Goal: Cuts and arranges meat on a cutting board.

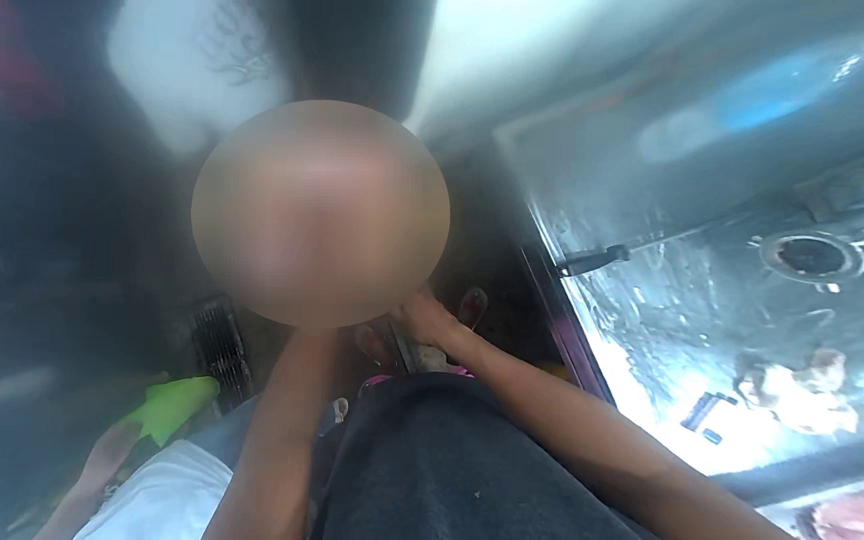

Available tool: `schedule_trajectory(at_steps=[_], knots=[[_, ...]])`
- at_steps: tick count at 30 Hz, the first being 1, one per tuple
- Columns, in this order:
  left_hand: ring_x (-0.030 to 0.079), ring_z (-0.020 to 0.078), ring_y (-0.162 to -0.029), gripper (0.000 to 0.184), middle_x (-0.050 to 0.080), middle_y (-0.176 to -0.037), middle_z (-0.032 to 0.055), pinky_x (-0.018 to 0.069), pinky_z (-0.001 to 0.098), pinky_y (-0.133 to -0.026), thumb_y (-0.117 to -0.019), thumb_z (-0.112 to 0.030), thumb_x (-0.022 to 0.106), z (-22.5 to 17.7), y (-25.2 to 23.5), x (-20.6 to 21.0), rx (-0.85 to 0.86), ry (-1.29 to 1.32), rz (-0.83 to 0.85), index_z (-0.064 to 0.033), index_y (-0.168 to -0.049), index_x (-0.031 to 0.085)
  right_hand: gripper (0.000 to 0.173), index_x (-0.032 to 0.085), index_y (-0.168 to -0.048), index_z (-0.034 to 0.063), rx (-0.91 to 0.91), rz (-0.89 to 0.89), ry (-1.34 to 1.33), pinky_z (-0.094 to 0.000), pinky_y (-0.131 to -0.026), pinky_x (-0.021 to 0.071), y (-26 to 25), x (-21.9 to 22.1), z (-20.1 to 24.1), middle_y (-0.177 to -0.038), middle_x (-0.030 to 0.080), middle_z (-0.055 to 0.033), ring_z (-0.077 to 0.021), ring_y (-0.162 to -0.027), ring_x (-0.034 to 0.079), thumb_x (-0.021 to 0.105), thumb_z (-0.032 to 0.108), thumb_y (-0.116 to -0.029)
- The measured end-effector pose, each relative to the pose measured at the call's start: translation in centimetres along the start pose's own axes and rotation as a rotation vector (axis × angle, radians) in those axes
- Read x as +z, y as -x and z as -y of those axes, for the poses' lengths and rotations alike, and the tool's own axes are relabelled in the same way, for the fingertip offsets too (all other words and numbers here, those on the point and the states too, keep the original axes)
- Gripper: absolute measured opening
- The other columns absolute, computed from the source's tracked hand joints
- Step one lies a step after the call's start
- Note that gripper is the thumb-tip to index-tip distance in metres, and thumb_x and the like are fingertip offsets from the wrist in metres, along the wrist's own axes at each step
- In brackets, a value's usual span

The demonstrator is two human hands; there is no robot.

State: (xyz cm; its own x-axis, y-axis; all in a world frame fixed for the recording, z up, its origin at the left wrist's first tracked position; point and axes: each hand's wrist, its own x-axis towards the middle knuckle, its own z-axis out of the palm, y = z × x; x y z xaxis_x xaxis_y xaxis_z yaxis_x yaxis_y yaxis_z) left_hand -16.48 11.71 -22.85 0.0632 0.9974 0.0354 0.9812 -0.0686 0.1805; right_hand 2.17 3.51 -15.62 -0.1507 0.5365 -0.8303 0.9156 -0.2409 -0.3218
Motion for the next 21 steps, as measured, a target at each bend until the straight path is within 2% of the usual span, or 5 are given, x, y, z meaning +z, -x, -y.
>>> schedule_trajectory(at_steps=[6, 10, 14, 18, 21], knots=[[-0.012, 0.0294, -0.160, 0.077, -0.007, -0.175, 0.0041, -0.0016, 0.0613, -0.127, -0.1029, -0.069, 0.011, -0.3, 0.3, -1.3, 0.061, 0.009, 0.068, -0.0271, -0.167, 0.012, 0.080, 0.066, -0.115, -0.0021, 0.012, 0.035, 0.055, -0.0620, -0.092, 0.0542, 5.7, 3.3, -7.8, -0.112, 0.069, -0.0255, -0.0419, -0.110, 0.068, 0.036, 0.071, -0.1019], [0.001, 0.0300, -0.160, 0.060, 0.015, -0.173, -0.0009, -0.0015, 0.0657, -0.125, -0.1055, -0.061, 0.028, 0.4, -0.5, -1.5, 0.298, 0.029, 0.124, -0.0328, -0.155, 0.045, 0.077, 0.067, -0.116, 0.0012, 0.000, 0.038, 0.069, -0.0601, -0.093, 0.0545, 8.8, 4.6, -13.7, -0.107, 0.071, -0.0228, -0.0403, -0.107, 0.069, 0.040, 0.071, -0.1004], [0.047, 0.0288, -0.138, 0.040, 0.059, -0.140, 0.0033, 0.0321, 0.0570, -0.116, -0.1049, -0.049, 0.044, 0.5, 2.0, -2.5, 0.431, 0.081, 0.162, -0.0202, -0.112, 0.072, 0.076, 0.066, -0.112, 0.0025, 0.070, -0.012, -0.019, -0.0579, -0.089, 0.0552, 10.8, 4.2, -17.4, -0.098, 0.070, -0.0209, -0.0384, -0.099, 0.070, 0.040, 0.073, -0.0993], [0.070, 0.0328, -0.107, 0.037, 0.070, -0.120, 0.0164, 0.0585, 0.0487, -0.088, -0.1071, -0.035, 0.046, 0.1, 5.1, -4.4, 0.192, 0.136, 0.135, -0.0100, -0.118, 0.072, 0.072, 0.067, -0.109, 0.0025, 0.116, -0.110, -0.111, -0.0564, -0.087, 0.0552, 11.5, 4.1, -19.6, -0.095, 0.070, -0.0194, -0.0368, -0.096, 0.070, 0.042, 0.069, -0.1009], [0.068, 0.0323, -0.112, 0.036, 0.066, -0.126, 0.0204, 0.0558, 0.0472, -0.097, -0.1041, -0.030, 0.056, -1.5, 2.7, -7.7, -0.059, 0.338, 0.145, -0.0026, -0.125, 0.067, 0.067, 0.067, -0.107, 0.0026, 0.122, -0.171, -0.184, -0.0568, -0.085, 0.0548, 11.1, 3.6, -19.9, -0.091, 0.070, -0.0185, -0.0361, -0.092, 0.070, 0.044, 0.066, -0.1021]])
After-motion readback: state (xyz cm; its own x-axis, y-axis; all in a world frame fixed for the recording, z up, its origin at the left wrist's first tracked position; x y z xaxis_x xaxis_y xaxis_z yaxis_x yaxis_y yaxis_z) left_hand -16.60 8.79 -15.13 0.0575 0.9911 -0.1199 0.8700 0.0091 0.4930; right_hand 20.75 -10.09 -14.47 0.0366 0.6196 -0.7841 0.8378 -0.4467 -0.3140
